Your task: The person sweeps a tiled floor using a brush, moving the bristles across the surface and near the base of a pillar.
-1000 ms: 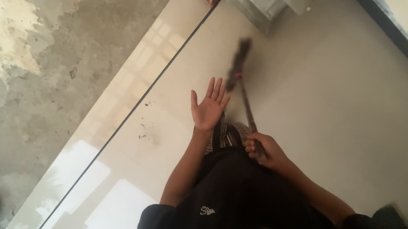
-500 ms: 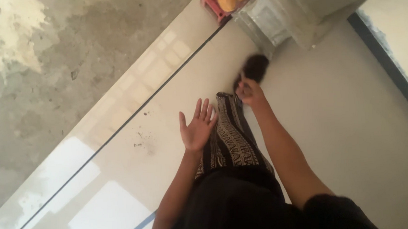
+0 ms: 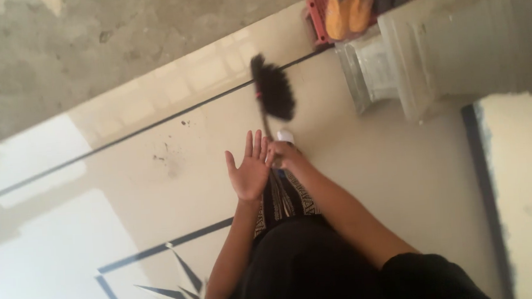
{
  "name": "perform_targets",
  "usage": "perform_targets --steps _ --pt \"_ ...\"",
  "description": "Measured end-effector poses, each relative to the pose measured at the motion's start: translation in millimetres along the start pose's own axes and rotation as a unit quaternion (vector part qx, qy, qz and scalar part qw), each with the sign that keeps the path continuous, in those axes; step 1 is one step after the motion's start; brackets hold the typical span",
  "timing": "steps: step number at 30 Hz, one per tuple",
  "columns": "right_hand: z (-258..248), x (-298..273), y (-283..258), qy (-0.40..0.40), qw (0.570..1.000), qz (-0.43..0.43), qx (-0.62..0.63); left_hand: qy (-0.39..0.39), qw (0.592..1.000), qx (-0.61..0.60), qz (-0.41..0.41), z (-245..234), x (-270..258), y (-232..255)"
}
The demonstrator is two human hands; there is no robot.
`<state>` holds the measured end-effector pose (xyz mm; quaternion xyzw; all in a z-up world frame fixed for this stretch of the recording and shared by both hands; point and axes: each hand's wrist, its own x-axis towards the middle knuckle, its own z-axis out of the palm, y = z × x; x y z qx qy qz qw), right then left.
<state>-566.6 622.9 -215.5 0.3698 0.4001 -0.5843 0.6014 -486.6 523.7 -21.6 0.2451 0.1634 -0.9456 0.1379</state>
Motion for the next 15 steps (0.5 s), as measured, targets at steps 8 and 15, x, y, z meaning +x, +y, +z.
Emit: perform_targets --steps 8,15 --pt "-53.7 -26.3 -15.5 -0.405 0.914 -0.012 0.002 -0.028 0.994 -0.063 0.082 -21.4 -0.9 -21.9" --pt "-103.8 -183.1 -91.6 -0.209 0.964 0.020 -0.162 -0.046 0.985 -0.092 0.136 -36.6 -19.0 -45.0"
